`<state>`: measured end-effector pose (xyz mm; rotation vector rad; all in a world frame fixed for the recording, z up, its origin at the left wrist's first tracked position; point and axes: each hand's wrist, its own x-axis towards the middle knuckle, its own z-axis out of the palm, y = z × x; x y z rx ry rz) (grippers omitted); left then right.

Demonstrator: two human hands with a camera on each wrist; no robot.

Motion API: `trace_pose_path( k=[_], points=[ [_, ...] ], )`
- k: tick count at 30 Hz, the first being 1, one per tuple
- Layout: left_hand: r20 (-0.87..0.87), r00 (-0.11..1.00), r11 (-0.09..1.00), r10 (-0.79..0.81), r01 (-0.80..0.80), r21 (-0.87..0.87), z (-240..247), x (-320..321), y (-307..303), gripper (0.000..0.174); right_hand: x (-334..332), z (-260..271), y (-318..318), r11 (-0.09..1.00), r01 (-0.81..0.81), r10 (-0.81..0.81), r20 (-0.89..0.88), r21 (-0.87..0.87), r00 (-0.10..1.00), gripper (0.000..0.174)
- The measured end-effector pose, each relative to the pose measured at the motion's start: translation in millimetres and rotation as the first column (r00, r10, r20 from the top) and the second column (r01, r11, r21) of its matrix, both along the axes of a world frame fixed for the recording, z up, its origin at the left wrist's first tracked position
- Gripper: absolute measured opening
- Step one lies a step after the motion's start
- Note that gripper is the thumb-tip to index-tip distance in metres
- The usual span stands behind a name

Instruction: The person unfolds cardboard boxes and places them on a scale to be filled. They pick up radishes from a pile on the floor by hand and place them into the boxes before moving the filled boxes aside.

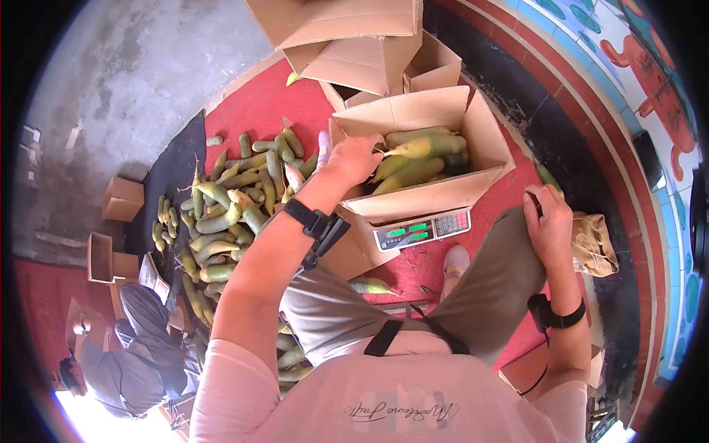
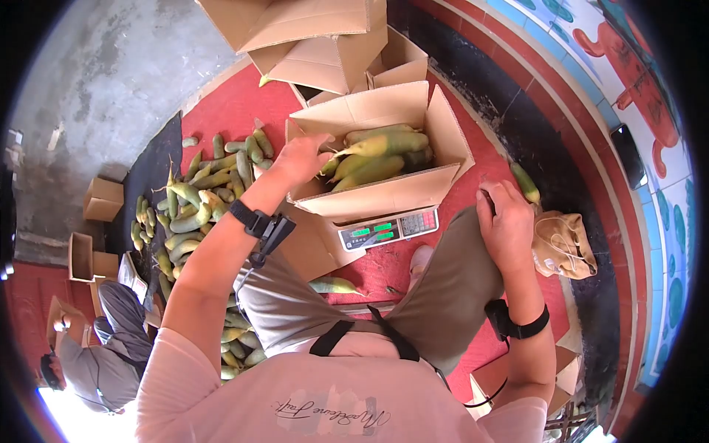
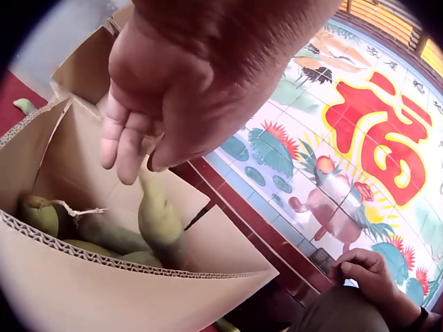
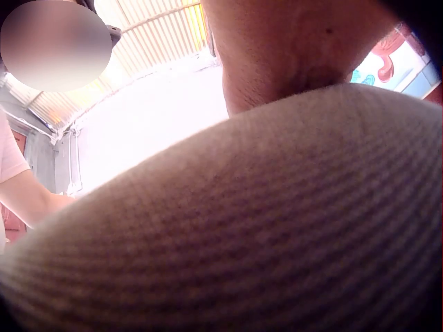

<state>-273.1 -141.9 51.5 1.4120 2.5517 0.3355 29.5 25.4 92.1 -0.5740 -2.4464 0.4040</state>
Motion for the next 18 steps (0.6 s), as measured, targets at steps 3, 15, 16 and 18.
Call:
trace_pose_path(
  k=[3,15,16,18],
  points=[
    [-0.068,0.998,0.991,-0.016,0.025,0.131,-2.2,-0.8,-24.8,0.032,-0.9,0.3,-1.2,1.0,-0.006,0.006,0.006,0.006,1.0,0.009],
    [-0.007,0.961,0.854,0.275,-0.241,0.461,-1.5,12.3,-179.0,0.023,-9.3,-2.3,-4.1,1.0,-0.025,0.025,-0.005,0.005,1.0,0.009],
    [-0.001,0.959,0.852,0.282,-0.25,0.459,-7.1,13.0,-190.1,0.023,-10.0,-2.0,-4.2,1.0,-0.018,0.018,-0.002,0.006,1.0,0.01],
    [-0.158,0.923,0.868,0.351,-0.257,0.424,-20.1,12.7,-210.1,0.025,-11.1,-1.5,-3.8,0.999,-0.032,0.032,0.003,0.024,0.999,0.01]
  ],
)
